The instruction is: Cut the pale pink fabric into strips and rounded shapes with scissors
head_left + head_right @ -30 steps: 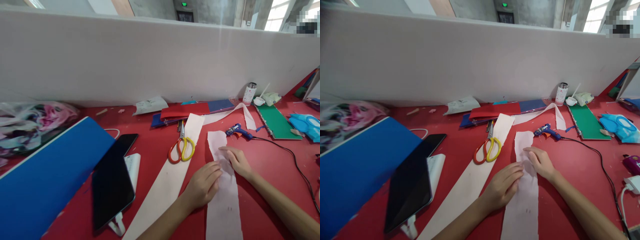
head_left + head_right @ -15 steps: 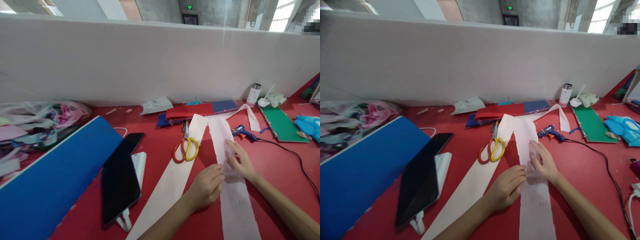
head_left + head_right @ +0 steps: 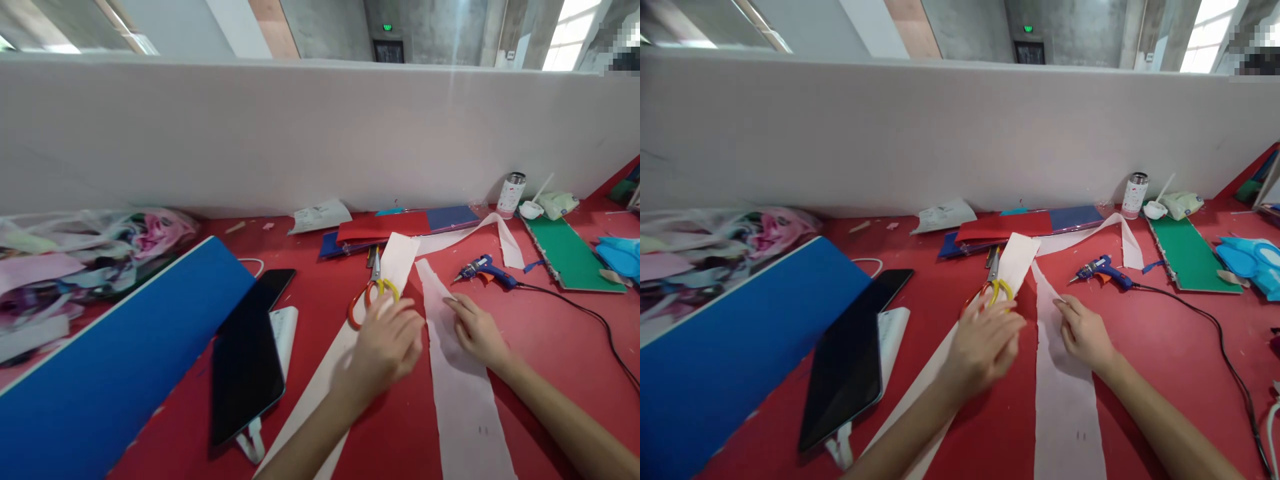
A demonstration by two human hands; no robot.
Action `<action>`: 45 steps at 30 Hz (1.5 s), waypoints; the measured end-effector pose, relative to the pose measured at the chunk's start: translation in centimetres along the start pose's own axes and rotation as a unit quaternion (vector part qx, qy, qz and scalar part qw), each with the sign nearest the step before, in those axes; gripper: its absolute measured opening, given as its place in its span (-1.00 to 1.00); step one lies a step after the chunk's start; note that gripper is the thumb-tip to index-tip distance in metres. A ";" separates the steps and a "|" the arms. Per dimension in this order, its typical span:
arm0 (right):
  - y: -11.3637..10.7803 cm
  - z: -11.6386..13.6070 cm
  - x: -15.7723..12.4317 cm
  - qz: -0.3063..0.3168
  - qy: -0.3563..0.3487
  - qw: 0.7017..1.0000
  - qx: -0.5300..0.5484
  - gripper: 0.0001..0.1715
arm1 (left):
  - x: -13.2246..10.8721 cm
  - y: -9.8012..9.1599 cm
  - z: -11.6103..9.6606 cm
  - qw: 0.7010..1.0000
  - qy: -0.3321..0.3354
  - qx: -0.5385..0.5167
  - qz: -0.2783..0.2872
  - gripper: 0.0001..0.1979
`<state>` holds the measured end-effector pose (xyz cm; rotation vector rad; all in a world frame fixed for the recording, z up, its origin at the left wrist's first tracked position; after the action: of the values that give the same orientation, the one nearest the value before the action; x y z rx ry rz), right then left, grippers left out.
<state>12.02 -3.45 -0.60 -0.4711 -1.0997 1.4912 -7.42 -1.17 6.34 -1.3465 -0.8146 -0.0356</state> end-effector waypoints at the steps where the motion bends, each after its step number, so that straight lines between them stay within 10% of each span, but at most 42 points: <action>1: 0.0 0.1 0.0 0.006 -0.004 1.000 -0.009 -0.43 | 0.6 -0.8 1.2 0.999 -0.024 0.025 -0.020 -0.80; 7: 0.2 0.2 0.1 0.021 -0.008 0.999 -0.025 -0.46 | 4.5 -1.3 12.6 0.933 -0.287 0.084 0.199 -0.68; 14: 0.3 0.3 0.2 0.023 -0.042 0.998 -0.047 -0.49 | 7.5 3.7 20.3 0.885 -0.280 0.142 0.343 -0.48; 25: 0.7 0.3 0.5 0.023 -0.045 0.996 -0.072 -0.51 | 9.8 7.1 22.8 0.871 -0.221 0.204 0.388 -0.59; 45: 1.1 -0.3 0.8 0.056 -0.040 0.996 -0.061 -0.47 | 13.0 3.2 24.2 0.882 -0.332 0.197 0.271 -0.59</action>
<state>11.51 -2.52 -1.43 -0.5694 -1.2500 1.5572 -8.49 26.16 10.54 -1.1470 -0.9093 1.0350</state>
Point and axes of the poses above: each hand's wrist, its own x-axis towards the middle knuckle, its own y-axis out of the palm, z = x × y, the point moved 2 cm from there along x, towards the middle knuckle, and after that the axes turned 11 degrees about z, right-handed, at the moved point
